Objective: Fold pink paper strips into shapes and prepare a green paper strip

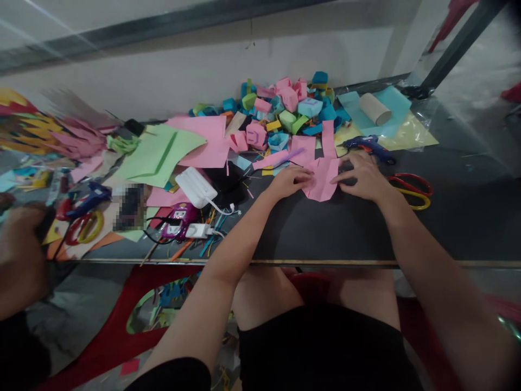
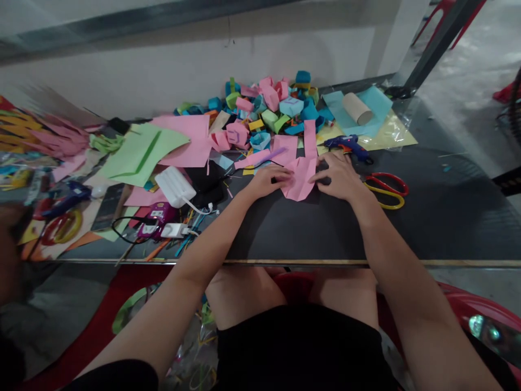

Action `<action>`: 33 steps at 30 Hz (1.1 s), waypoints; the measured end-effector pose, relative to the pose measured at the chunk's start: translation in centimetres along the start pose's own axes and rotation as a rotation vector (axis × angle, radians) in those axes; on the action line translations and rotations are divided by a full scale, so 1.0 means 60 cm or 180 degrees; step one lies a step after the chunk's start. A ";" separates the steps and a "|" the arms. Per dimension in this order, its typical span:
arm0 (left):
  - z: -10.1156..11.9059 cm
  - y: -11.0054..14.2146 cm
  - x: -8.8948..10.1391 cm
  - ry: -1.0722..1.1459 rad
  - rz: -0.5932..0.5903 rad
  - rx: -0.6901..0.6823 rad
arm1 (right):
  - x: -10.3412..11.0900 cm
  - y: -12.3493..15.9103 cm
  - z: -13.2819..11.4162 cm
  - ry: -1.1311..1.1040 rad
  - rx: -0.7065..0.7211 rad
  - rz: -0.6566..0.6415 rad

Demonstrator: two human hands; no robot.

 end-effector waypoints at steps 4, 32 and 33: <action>-0.004 -0.001 0.000 0.0061 0.0034 0.0025 | 0.010 -0.007 -0.034 0.0174 0.0243 0.0130; 0.023 0.011 0.010 -0.0149 -0.0302 0.0198 | -0.075 -0.039 0.000 -0.0806 -0.0808 0.0335; 0.023 0.011 0.010 -0.0155 -0.0276 0.0218 | -0.076 -0.040 0.000 -0.0816 -0.0798 0.0350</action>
Point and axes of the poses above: each hand's wrist, its own y-axis away from the middle knuckle, its own x-axis out of the back of the hand, z = x × y, the point moved 4 cm from there along -y, towards the middle knuckle, and after that the axes turned 11 degrees about x, right-handed, at the moved point
